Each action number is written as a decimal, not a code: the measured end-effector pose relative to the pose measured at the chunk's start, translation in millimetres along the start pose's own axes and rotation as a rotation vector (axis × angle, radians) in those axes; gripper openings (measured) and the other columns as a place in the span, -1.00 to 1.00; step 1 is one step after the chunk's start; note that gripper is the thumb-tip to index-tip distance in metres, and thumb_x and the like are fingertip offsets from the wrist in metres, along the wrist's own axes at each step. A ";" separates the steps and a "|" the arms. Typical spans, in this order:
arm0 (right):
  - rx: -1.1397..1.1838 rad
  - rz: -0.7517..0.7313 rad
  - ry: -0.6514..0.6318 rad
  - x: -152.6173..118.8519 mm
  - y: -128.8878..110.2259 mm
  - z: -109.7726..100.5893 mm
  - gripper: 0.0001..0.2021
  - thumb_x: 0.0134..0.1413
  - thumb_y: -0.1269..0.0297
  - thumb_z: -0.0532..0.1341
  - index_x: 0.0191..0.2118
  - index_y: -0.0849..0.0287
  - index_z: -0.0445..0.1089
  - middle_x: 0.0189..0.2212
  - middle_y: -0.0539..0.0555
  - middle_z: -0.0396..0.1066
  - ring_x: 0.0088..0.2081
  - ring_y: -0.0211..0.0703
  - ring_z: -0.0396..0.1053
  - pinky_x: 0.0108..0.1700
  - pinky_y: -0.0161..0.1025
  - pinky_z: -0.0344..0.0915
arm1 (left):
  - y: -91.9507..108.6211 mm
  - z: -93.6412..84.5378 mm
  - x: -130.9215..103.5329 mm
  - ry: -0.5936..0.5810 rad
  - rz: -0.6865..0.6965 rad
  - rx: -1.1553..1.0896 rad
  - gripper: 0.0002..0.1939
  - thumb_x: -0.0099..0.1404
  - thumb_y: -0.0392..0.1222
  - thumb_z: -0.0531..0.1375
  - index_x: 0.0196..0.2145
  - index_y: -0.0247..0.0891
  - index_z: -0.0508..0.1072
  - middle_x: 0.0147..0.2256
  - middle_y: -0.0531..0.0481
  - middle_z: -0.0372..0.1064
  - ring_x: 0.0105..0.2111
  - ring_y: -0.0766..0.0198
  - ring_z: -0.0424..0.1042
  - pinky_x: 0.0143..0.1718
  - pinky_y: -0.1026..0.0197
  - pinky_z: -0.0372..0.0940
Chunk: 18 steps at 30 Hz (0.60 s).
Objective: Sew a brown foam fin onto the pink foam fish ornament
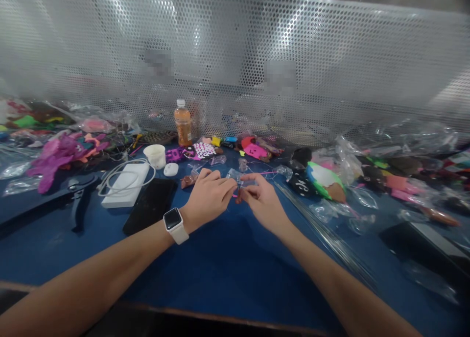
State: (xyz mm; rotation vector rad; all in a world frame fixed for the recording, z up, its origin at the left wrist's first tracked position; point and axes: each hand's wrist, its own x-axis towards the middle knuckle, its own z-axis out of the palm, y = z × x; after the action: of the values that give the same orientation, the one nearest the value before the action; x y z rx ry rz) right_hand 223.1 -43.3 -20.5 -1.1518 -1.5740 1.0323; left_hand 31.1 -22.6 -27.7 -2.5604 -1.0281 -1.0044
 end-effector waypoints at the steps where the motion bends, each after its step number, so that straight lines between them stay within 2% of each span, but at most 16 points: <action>1: -0.005 0.014 -0.018 0.2 0.6 -0.1 -0.66 0.14 0.31 0.27 0.03 0.10 0.27 -0.50 -0.03 0.56 -0.40 -0.07 0.52 -0.32 -0.18 0.34 | 0.7 -0.2 -0.1 -0.007 0.002 0.000 -0.77 0.54 -0.25 0.07 -0.25 -0.16 0.50 -0.37 0.05 0.54 -0.33 0.16 0.26 -0.18 0.03 0.06; 4: -0.051 0.034 -0.082 0.7 4.0 -0.6 -0.67 0.12 0.31 0.29 0.00 0.09 0.29 -0.48 -0.01 0.57 -0.42 -0.07 0.52 -0.37 -0.19 0.33 | 2.3 -0.7 0.0 -0.018 0.006 0.002 -0.74 0.55 -0.25 0.06 -0.29 -0.17 0.48 -0.38 0.03 0.53 -0.32 0.15 0.27 -0.18 0.02 0.06; 6: -0.088 -0.009 -0.070 0.5 7.0 -1.0 -0.71 0.14 0.28 0.30 -0.02 0.10 0.33 -0.44 0.01 0.58 -0.39 -0.06 0.54 -0.36 -0.19 0.36 | 2.9 -0.6 0.4 -0.019 -0.005 -0.009 -0.73 0.55 -0.25 0.05 -0.30 -0.18 0.47 -0.38 0.02 0.53 -0.32 0.15 0.28 -0.19 0.03 0.06; 9: -0.180 -0.134 0.010 -0.6 10.9 -2.2 -0.71 0.19 0.25 0.31 0.02 0.08 0.39 -0.35 0.02 0.57 -0.43 -0.14 0.51 -0.38 -0.21 0.37 | 3.1 -0.3 1.2 -0.017 -0.029 -0.023 -0.75 0.56 -0.24 0.05 -0.28 -0.19 0.46 -0.38 0.04 0.53 -0.34 0.17 0.28 -0.19 0.04 0.06; 13: -0.405 -0.289 0.111 -1.9 12.2 -4.9 -0.75 0.19 0.19 0.39 -0.03 0.03 0.50 -0.26 0.01 0.58 -0.61 -0.32 0.23 -0.46 -0.23 0.27 | 3.1 -0.6 1.7 -0.035 -0.054 -0.016 -0.74 0.58 -0.19 0.04 -0.27 -0.20 0.45 -0.40 0.04 0.50 -0.36 0.17 0.28 -0.22 0.06 0.05; 16: -0.481 -0.366 0.190 -2.8 10.4 -4.8 -0.83 0.18 0.14 0.42 -0.14 0.01 0.59 -0.32 0.00 0.61 -0.58 -0.27 0.22 -0.43 -0.22 0.26 | 4.0 -0.8 1.7 -0.030 -0.068 -0.015 -0.75 0.58 -0.20 0.02 -0.23 -0.20 0.45 -0.40 0.02 0.49 -0.35 0.17 0.30 -0.22 0.06 0.05; 18: -0.443 -0.342 0.227 -3.5 8.3 -3.3 -0.84 0.21 0.09 0.39 -0.18 0.02 0.62 -0.37 0.00 0.60 -0.57 -0.24 0.25 -0.45 -0.21 0.24 | 5.4 -0.8 1.9 -0.007 -0.065 -0.011 -0.77 0.57 -0.22 0.03 -0.22 -0.21 0.45 -0.41 0.02 0.48 -0.34 0.17 0.31 -0.21 0.06 0.07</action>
State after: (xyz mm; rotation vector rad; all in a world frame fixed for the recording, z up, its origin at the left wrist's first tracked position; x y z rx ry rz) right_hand 228.7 -44.6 -28.2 -1.1823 -1.7823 0.3231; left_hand 35.3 -25.8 -25.6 -2.5563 -1.1177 -1.0199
